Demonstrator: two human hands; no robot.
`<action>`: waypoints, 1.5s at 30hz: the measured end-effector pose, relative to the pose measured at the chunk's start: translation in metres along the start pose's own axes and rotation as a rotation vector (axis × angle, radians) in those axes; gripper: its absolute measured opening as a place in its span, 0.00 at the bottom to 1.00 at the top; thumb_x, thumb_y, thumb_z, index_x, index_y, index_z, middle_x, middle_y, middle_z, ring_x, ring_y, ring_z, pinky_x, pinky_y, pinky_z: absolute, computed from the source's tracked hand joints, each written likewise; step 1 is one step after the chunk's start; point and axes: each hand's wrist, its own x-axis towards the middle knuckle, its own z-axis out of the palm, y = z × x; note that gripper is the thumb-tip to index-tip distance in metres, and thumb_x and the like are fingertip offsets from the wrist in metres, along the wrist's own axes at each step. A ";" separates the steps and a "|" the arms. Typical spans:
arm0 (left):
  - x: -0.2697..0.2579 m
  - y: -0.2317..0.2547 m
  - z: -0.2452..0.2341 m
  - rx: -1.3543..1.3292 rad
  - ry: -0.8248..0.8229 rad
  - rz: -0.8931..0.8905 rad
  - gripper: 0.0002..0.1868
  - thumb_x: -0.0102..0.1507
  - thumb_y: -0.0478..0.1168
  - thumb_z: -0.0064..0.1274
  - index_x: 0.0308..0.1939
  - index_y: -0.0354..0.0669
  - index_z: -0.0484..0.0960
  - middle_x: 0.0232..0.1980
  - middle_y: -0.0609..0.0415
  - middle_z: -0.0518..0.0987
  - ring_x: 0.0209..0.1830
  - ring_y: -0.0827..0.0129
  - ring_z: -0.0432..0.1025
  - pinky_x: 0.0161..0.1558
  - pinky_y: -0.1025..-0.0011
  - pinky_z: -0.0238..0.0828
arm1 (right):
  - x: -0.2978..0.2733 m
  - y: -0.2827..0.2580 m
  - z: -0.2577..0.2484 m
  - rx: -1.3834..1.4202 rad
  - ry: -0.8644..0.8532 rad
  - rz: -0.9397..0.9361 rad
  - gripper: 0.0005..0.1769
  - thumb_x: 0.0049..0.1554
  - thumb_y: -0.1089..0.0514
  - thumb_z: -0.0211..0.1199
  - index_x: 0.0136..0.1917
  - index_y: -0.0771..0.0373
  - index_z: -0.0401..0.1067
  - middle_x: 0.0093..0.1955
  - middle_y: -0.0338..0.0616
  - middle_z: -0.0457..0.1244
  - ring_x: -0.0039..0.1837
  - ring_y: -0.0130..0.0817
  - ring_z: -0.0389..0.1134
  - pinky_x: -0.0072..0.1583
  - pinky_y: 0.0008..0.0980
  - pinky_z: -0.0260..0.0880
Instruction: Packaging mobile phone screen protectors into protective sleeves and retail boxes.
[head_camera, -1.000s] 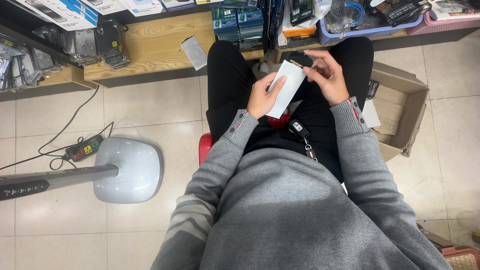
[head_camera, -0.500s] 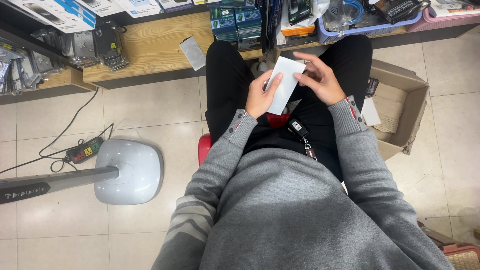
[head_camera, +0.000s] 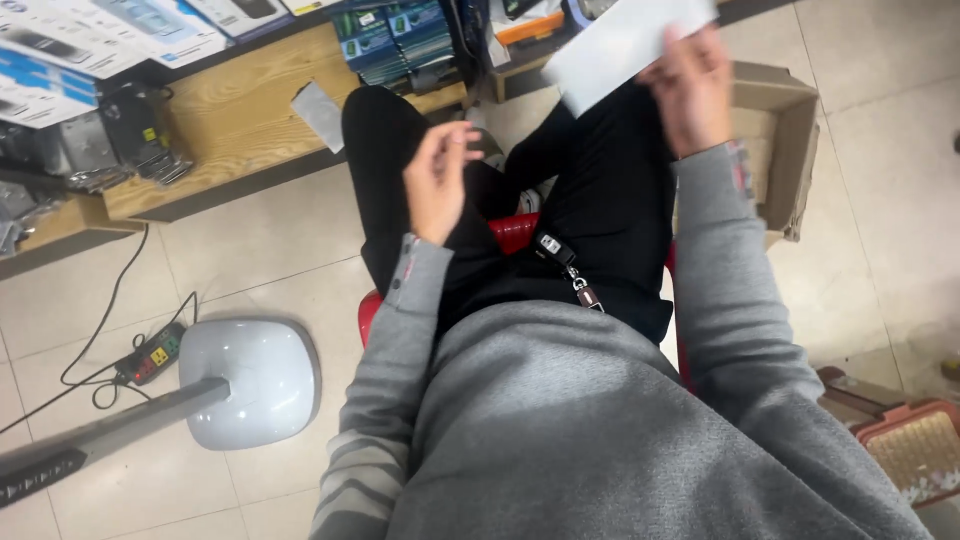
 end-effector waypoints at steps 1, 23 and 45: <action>0.003 0.004 -0.007 -0.002 -0.009 -0.013 0.11 0.75 0.41 0.43 0.53 0.44 0.81 0.46 0.45 0.84 0.41 0.61 0.82 0.47 0.62 0.81 | 0.008 -0.007 -0.024 -0.004 0.013 0.008 0.13 0.66 0.59 0.66 0.60 0.66 0.69 0.44 0.41 0.66 0.44 0.33 0.76 0.52 0.31 0.85; 0.066 -0.023 -0.045 0.862 -0.125 0.044 0.12 0.66 0.40 0.66 0.50 0.48 0.80 0.63 0.53 0.75 0.66 0.50 0.67 0.62 0.48 0.66 | -0.039 0.223 -0.288 -0.198 0.746 0.767 0.27 0.64 0.60 0.64 0.74 0.53 0.61 0.63 0.50 0.69 0.65 0.48 0.73 0.66 0.49 0.77; 0.094 -0.042 -0.025 1.061 -0.226 0.046 0.27 0.53 0.52 0.77 0.51 0.52 0.81 0.59 0.58 0.79 0.66 0.52 0.68 0.62 0.47 0.57 | 0.001 0.264 -0.265 -0.048 0.990 0.935 0.42 0.60 0.55 0.72 0.75 0.75 0.53 0.70 0.66 0.59 0.73 0.54 0.64 0.70 0.45 0.75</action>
